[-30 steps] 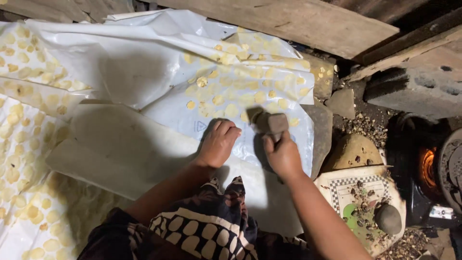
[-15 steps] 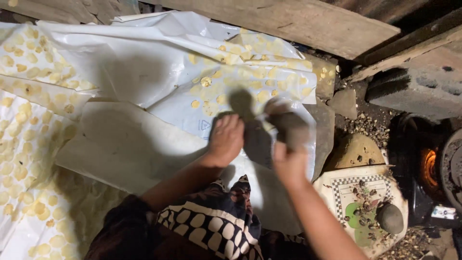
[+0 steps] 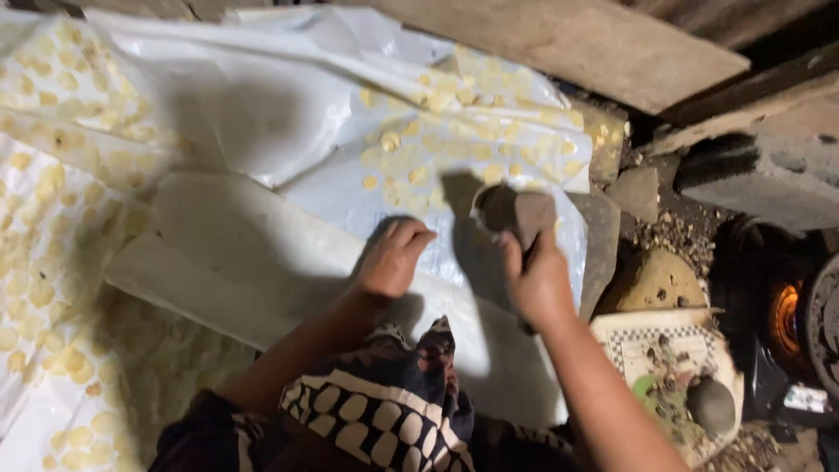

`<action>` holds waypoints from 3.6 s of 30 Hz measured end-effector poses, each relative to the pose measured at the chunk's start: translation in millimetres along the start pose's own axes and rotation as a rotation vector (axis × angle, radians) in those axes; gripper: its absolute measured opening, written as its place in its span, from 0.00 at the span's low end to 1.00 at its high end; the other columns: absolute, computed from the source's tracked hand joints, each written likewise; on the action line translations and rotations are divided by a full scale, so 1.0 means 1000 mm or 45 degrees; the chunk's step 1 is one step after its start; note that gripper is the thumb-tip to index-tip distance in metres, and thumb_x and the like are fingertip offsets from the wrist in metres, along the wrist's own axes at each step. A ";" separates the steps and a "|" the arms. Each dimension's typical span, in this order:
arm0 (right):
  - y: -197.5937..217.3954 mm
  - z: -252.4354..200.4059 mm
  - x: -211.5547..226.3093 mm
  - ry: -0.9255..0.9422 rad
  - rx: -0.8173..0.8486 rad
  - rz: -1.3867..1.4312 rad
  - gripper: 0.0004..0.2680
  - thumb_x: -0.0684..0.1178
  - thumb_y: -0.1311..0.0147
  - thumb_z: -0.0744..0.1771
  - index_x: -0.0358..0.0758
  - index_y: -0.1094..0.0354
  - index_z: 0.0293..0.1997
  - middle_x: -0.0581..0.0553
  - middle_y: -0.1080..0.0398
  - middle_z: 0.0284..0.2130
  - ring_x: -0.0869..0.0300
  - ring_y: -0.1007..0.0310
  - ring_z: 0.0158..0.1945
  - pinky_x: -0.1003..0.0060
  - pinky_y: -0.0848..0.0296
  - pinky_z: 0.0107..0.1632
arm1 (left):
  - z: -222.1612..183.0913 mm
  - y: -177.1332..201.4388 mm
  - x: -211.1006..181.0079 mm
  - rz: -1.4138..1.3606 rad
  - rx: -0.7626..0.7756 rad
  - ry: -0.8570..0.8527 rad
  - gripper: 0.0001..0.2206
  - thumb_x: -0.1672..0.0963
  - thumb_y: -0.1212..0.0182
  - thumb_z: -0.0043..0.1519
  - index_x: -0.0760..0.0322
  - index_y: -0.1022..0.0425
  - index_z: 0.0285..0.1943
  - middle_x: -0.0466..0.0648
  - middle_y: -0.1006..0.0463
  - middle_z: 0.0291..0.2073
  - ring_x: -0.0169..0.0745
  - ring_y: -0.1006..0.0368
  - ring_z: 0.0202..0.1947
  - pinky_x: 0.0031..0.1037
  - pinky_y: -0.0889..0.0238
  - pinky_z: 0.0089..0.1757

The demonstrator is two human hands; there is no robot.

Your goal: Roasting nuts in a pan and then peeling or crushing them using a stone and a mallet

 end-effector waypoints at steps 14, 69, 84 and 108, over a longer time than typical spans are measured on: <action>0.094 -0.024 0.066 0.741 -0.360 0.614 0.15 0.36 0.53 0.69 0.17 0.48 0.62 0.39 0.33 0.17 0.51 0.28 0.18 0.60 0.28 0.27 | 0.054 -0.002 -0.012 -0.201 0.095 0.246 0.19 0.55 0.43 0.66 0.73 0.30 0.64 0.67 0.18 0.40 0.68 0.23 0.48 0.54 0.33 0.52; -0.069 -0.005 0.055 0.248 -0.024 -0.194 0.16 0.58 0.45 0.68 0.32 0.40 0.47 0.24 0.26 0.29 0.30 0.23 0.38 0.37 0.22 0.39 | -0.018 0.034 0.033 0.403 -0.118 0.361 0.17 0.55 0.46 0.66 0.54 0.32 0.65 0.47 0.26 0.50 0.46 0.29 0.53 0.34 0.32 0.47; -0.036 -0.007 0.078 0.200 0.004 -0.194 0.16 0.58 0.47 0.68 0.32 0.39 0.45 0.21 0.27 0.30 0.27 0.24 0.41 0.35 0.25 0.42 | -0.022 0.032 0.032 0.405 -0.151 0.367 0.17 0.57 0.51 0.66 0.57 0.32 0.64 0.49 0.26 0.51 0.48 0.28 0.54 0.35 0.32 0.48; -0.036 -0.041 -0.003 -0.085 0.259 -0.187 0.18 0.61 0.47 0.66 0.37 0.39 0.54 0.27 0.24 0.40 0.33 0.23 0.50 0.38 0.23 0.50 | -0.016 0.032 0.036 0.381 -0.070 0.329 0.19 0.60 0.48 0.60 0.54 0.31 0.62 0.46 0.29 0.58 0.45 0.33 0.61 0.37 0.39 0.57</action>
Point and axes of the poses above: each hand's wrist, its own z-axis towards the middle knuckle, its own y-axis out of the back of the hand, x = y × z, the point moved 8 cm from there along z, towards the middle knuckle
